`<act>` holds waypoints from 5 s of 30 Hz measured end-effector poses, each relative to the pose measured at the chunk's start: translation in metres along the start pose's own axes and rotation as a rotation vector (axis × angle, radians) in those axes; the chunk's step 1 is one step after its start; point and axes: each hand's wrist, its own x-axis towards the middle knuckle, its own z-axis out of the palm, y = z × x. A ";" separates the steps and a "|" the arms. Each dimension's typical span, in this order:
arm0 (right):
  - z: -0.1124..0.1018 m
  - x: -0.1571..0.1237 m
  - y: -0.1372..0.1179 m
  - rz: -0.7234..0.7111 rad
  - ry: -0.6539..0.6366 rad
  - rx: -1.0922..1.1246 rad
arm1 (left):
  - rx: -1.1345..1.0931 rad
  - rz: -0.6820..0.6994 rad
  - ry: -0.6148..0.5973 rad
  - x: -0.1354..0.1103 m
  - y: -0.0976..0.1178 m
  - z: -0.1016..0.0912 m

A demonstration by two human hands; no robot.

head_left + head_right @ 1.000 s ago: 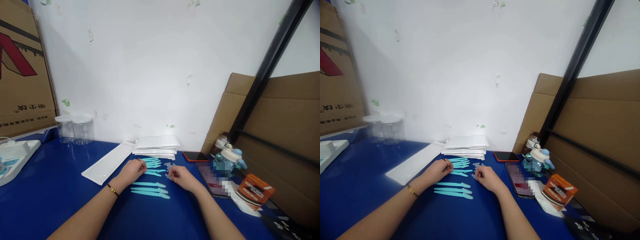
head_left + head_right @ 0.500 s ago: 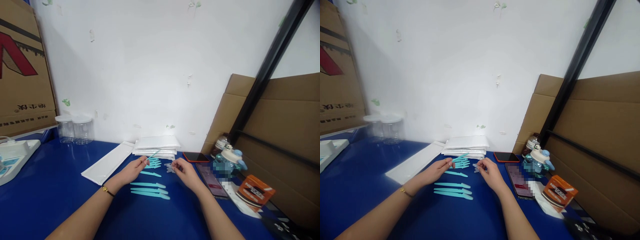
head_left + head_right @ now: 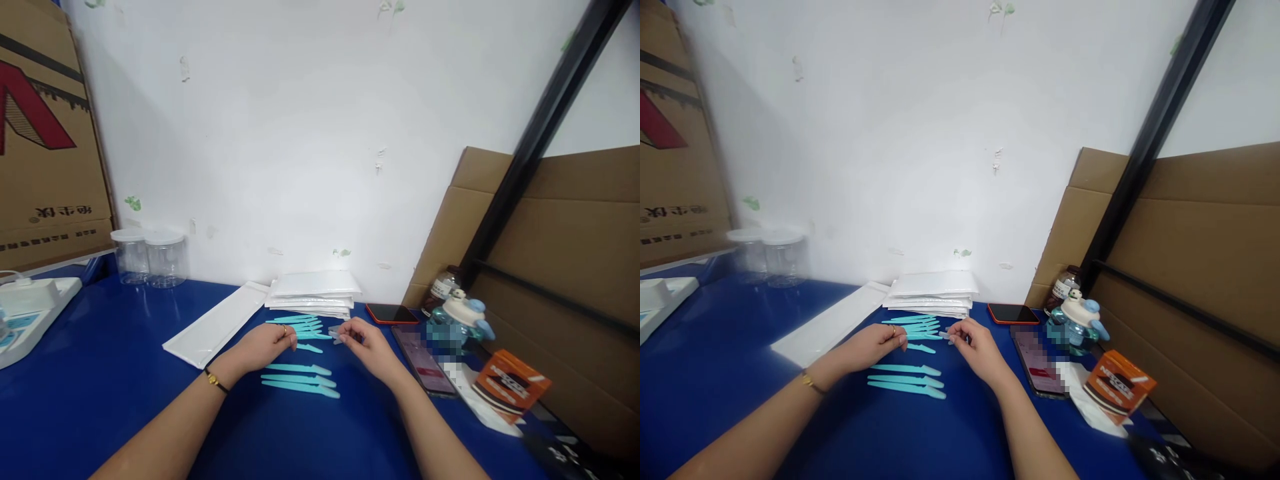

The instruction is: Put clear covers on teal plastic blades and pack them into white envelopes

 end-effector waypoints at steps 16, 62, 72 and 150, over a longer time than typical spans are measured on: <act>0.018 -0.001 0.003 0.128 -0.196 0.111 | 0.166 -0.032 0.027 -0.003 0.012 0.007; 0.006 0.002 0.011 0.000 0.073 -0.041 | -0.076 0.022 0.003 0.007 -0.004 0.012; 0.010 0.002 0.008 -0.003 -0.010 -0.022 | 0.042 0.013 0.002 0.007 -0.005 0.014; 0.018 0.004 0.022 0.048 -0.142 -0.149 | 0.402 0.027 0.113 0.019 -0.029 0.017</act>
